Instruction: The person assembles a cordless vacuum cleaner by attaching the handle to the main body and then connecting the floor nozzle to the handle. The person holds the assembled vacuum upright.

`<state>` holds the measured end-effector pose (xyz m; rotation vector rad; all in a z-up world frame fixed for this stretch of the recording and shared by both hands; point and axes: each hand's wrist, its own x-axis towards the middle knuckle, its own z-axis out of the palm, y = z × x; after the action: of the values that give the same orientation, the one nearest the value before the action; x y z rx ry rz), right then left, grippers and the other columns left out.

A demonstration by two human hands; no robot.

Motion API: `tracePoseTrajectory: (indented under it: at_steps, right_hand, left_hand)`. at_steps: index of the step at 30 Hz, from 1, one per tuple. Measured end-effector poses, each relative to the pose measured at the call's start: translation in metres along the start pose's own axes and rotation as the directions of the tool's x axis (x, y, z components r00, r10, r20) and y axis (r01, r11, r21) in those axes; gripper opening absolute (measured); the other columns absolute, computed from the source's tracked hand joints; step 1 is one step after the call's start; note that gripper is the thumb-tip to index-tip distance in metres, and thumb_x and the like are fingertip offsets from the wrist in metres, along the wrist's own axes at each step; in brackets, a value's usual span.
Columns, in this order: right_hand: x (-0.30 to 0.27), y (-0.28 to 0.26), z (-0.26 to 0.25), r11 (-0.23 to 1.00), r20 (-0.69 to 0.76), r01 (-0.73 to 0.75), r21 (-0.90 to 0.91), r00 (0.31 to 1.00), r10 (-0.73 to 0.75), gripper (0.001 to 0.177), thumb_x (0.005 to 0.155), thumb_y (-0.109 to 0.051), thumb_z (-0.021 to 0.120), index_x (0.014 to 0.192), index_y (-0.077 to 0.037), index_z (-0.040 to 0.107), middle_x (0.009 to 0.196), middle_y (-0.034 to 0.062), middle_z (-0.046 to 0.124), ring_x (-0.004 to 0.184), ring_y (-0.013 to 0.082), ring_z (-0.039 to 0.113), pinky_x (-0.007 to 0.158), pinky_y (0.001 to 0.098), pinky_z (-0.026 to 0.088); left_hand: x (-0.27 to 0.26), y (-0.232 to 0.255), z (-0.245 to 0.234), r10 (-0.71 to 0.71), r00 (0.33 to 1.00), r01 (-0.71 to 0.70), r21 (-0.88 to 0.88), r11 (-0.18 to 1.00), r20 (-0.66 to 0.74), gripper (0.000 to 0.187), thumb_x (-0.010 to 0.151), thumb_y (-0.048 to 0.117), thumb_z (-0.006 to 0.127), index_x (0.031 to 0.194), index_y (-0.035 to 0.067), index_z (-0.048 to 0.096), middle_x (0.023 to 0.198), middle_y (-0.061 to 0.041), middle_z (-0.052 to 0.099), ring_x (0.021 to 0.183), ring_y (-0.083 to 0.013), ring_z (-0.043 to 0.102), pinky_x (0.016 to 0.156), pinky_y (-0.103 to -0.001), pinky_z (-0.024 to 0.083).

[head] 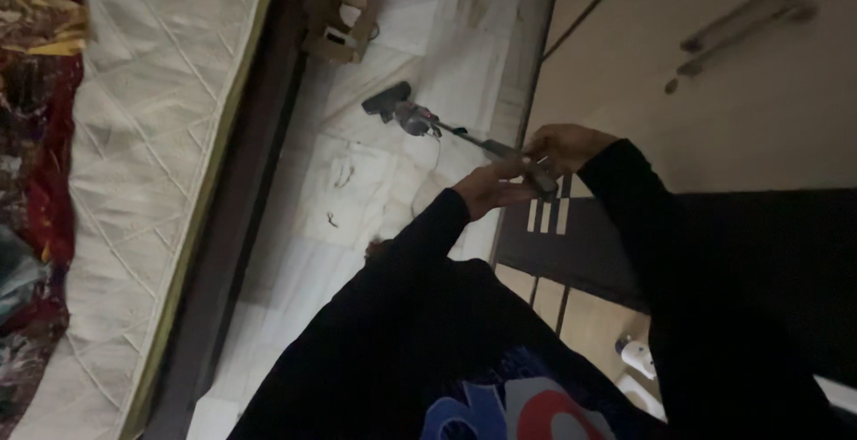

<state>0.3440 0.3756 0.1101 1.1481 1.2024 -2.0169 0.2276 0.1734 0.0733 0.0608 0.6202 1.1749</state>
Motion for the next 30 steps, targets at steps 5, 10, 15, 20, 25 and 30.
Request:
tracePoseTrajectory:
  at_steps: [5,10,15,20,25,30]
  right_hand:
    - [-0.006,-0.025,0.029,0.855,-0.119,0.004,-0.519,0.990,-0.077,0.043,0.099,-0.024,0.045,0.128,0.003,0.063,0.133,0.0243,0.066,0.120,0.0359,0.065,0.095,0.0470,0.055]
    - [0.003,-0.039,0.039,0.904,-0.118,-0.024,-0.426,0.993,-0.029,0.041,0.099,-0.025,0.047,0.119,0.005,0.066,0.124,0.0257,0.072,0.110,0.0390,0.072,0.092,0.0474,0.059]
    - [0.040,-0.031,0.018,0.987,0.039,-0.013,-0.162,0.999,0.020,0.043,0.104,-0.029,0.052,0.116,0.009,0.067,0.115,0.0239,0.069,0.104,0.0377,0.066,0.086,0.0508,0.055]
    - [0.034,-0.044,0.018,0.922,-0.051,-0.039,-0.385,0.998,0.021,0.039,0.103,-0.031,0.047,0.113,0.001,0.068,0.112,0.0203,0.072,0.102,0.0364,0.072,0.092,0.0504,0.057]
    - [0.050,-0.061,0.015,0.960,0.124,-0.052,-0.275,0.988,0.089,0.042,0.102,-0.034,0.048,0.108,0.003,0.066,0.103,0.0215,0.074,0.101,0.0392,0.073,0.090,0.0570,0.058]
    - [0.066,-0.076,0.005,0.924,0.132,-0.086,-0.372,0.981,0.145,0.044,0.101,-0.032,0.051,0.113,0.007,0.070,0.102,0.0234,0.077,0.096,0.0370,0.074,0.091,0.0506,0.059]
  left_hand:
    - [0.005,-0.001,-0.019,-0.031,0.994,0.029,-0.015,0.999,-0.104,0.054,0.102,0.030,0.058,0.139,-0.008,0.048,0.133,-0.028,0.058,0.122,-0.0334,0.065,0.106,-0.037,0.057]
    - [-0.005,0.008,-0.031,0.032,0.999,-0.033,-0.064,0.997,-0.020,0.050,0.102,0.024,0.060,0.138,-0.009,0.049,0.133,-0.027,0.060,0.123,-0.0317,0.064,0.104,-0.036,0.055]
    - [-0.020,0.021,-0.024,-0.009,0.996,0.003,-0.070,0.998,-0.085,0.049,0.103,0.022,0.060,0.140,-0.007,0.047,0.135,-0.025,0.059,0.127,-0.0308,0.062,0.108,-0.034,0.054]
    - [-0.023,0.036,-0.019,-0.007,1.000,0.004,-0.117,0.993,-0.028,0.052,0.102,0.020,0.062,0.140,-0.011,0.045,0.138,-0.029,0.057,0.129,-0.0333,0.061,0.110,-0.035,0.054]
    - [-0.036,0.049,-0.001,-0.052,0.993,0.033,-0.161,0.986,-0.110,0.054,0.097,0.018,0.064,0.141,-0.005,0.044,0.140,-0.025,0.055,0.130,-0.0318,0.060,0.109,-0.036,0.054]
    - [-0.024,0.042,-0.009,-0.042,0.993,0.021,-0.188,0.982,-0.110,0.053,0.099,0.024,0.063,0.139,-0.007,0.048,0.140,-0.028,0.057,0.131,-0.0306,0.060,0.110,-0.032,0.052]
